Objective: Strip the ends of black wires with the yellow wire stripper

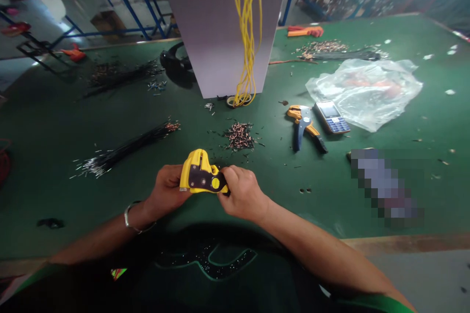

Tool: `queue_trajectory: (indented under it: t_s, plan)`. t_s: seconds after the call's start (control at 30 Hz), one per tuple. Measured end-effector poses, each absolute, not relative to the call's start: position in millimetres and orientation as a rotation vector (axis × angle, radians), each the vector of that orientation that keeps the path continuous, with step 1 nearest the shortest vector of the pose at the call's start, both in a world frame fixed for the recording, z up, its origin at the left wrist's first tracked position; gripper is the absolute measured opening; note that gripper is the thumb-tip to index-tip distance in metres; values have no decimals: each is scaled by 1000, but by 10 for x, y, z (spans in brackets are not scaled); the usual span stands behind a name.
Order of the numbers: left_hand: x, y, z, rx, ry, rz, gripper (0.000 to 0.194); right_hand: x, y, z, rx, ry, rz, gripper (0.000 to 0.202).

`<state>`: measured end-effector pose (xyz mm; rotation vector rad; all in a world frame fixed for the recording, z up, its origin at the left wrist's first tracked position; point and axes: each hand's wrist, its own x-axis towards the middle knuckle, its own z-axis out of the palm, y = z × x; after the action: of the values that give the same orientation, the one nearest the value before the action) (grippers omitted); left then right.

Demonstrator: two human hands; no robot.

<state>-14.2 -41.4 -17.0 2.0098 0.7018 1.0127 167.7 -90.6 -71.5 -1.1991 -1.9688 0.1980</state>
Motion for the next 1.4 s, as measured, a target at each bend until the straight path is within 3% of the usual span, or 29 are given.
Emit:
queue_trajectory:
  t_s: [0.37,0.5,0.7,0.8,0.9,1.1,1.23,1.4]
  plan:
    - [-154,-403,-195,1933,799,857,9,1667,-895,-733,-1234,-1949,203,12]
    - [-107,-394,-130,1890,881,790,15,1649,-892,-748,-1260,-1872,325,13]
    - [-103,-313,-100,1553,1050,542,12,1644,-864,-679,-1404,-1506,1001,8]
    - [-146,-240,-119,1318,989,539,22,1652,-830,-659,-1300,-1171,1408,11]
    - [-183,-187,-124,1248,881,563,21,1655,-802,-661,-1165,-942,1637,13]
    - [-200,-176,-177,1752,815,665,24,1646,-794,-647,-1006,-746,1785,13]
    - [-178,-182,-242,2211,717,916,16,1638,-797,-612,-939,-677,1838,11]
    - [-147,-205,-218,2218,777,1101,12,1638,-806,-570,-938,-664,1881,10]
